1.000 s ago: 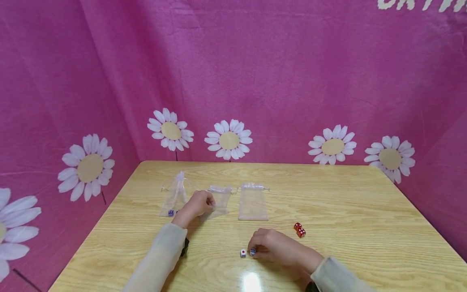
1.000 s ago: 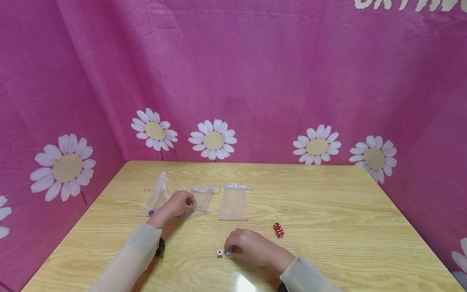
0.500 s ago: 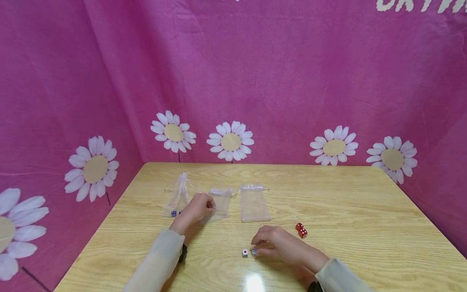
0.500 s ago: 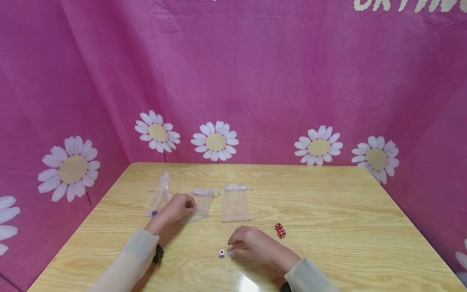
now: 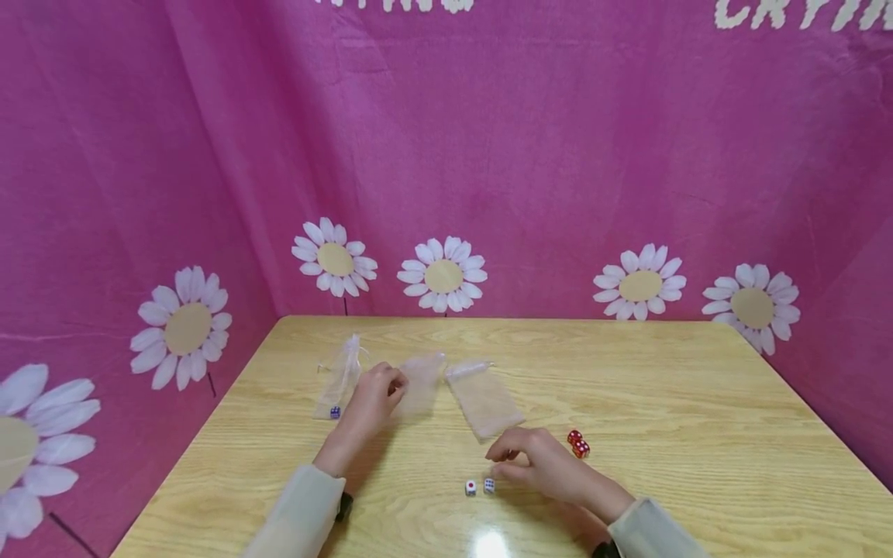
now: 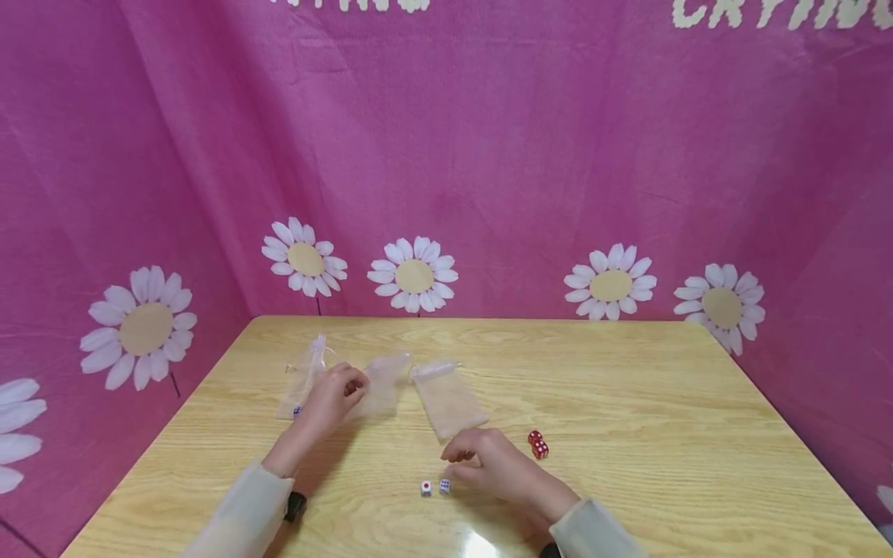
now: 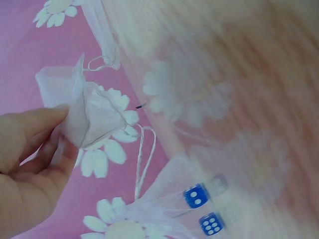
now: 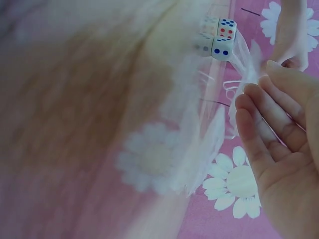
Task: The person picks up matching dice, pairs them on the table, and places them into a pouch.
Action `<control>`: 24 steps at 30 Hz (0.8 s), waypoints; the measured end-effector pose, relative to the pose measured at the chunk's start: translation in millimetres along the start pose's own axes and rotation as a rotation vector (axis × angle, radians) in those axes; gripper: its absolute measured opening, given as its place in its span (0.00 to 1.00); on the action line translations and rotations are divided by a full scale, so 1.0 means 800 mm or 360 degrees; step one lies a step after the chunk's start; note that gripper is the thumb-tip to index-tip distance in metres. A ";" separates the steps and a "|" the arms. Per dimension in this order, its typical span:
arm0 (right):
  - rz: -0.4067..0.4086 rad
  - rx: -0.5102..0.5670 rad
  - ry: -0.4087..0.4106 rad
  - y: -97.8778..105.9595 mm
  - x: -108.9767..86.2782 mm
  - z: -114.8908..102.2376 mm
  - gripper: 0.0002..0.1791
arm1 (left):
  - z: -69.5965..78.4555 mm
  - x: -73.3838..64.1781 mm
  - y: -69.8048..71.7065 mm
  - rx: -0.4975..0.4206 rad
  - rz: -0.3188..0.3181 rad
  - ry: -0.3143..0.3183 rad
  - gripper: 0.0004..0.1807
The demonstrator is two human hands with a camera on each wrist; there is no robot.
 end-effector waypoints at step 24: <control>0.0024 -0.0333 -0.0137 0.005 0.019 0.015 0.10 | 0.022 -0.007 -0.003 0.0352 0.0248 -0.0239 0.03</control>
Point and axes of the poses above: each hand's wrist, its own x-axis towards the middle knuckle, its own y-axis out of the back of the hand, z = x × y, the point moved 7 cm from there along x, towards the middle knuckle, and after that the axes turned 8 degrees about x, right-handed, at the moved point
